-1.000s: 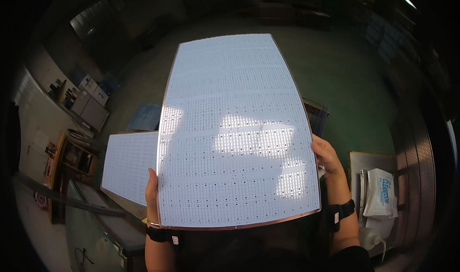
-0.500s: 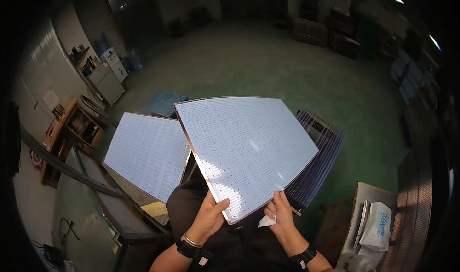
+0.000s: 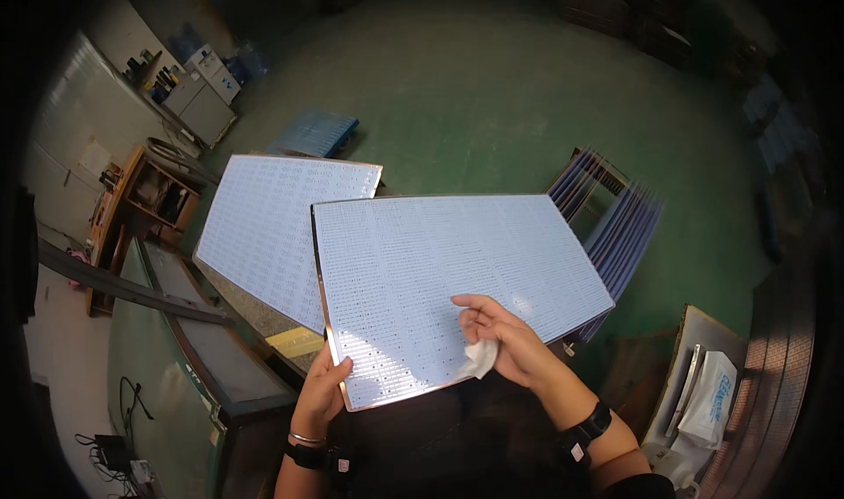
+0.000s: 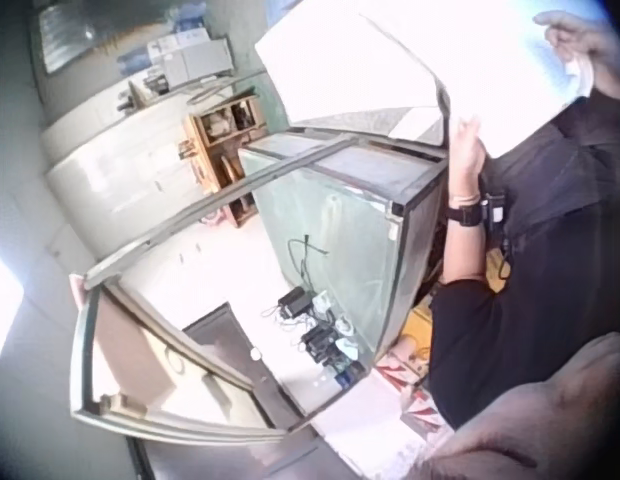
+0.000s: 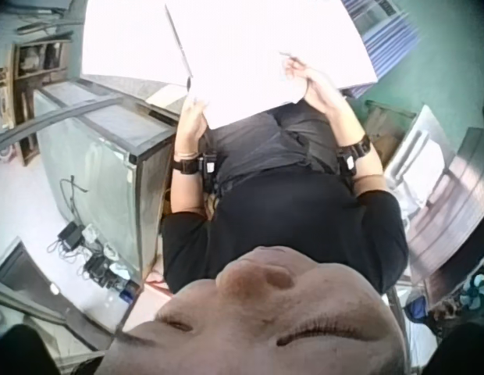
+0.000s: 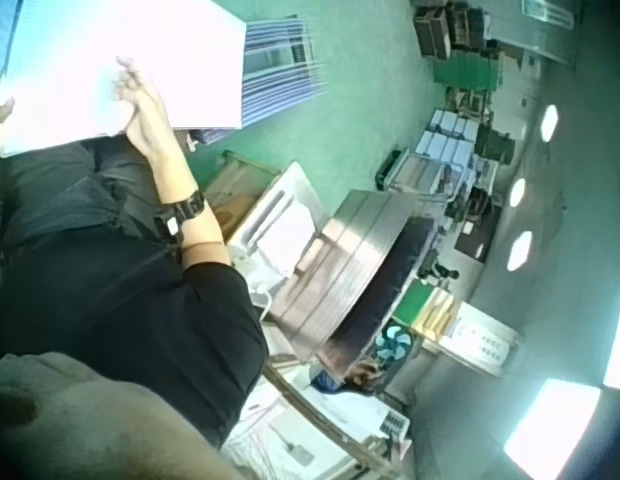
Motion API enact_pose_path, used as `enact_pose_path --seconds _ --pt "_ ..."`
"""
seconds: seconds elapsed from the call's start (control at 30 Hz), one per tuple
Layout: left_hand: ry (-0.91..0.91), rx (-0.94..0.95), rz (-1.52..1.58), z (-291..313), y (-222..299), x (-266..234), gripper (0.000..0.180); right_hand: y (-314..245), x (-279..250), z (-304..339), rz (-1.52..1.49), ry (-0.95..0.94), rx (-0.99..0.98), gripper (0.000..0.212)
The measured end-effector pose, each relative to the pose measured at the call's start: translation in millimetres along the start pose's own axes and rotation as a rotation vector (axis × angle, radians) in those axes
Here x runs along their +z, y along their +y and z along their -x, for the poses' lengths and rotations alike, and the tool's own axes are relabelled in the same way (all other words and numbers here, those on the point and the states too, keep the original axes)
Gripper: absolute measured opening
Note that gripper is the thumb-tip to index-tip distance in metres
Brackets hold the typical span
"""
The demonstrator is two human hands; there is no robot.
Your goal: The person inspects LED circuit panels and cleans them using a cleaning liquid and a wipe.
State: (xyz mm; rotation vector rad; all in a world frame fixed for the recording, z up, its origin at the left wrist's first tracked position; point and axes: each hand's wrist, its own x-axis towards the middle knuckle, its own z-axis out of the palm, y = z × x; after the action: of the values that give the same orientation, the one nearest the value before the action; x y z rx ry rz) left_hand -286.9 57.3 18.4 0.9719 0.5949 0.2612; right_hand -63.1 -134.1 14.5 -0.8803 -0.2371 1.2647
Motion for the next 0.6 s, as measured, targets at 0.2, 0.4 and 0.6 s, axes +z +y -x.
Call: enact_pose_path --seconds 0.2,0.4,0.6 --pt "0.044 -0.011 -0.114 7 4 5 0.049 38 43 -50 -0.077 -0.070 -0.006 0.049" --pt "0.392 0.326 -0.342 15 12 9 0.053 63 62 -59 0.051 -0.176 -0.051 0.048" --pt "0.316 0.583 -0.895 11 26 45 0.052 62 87 -58 0.179 -0.408 -0.384 0.044"
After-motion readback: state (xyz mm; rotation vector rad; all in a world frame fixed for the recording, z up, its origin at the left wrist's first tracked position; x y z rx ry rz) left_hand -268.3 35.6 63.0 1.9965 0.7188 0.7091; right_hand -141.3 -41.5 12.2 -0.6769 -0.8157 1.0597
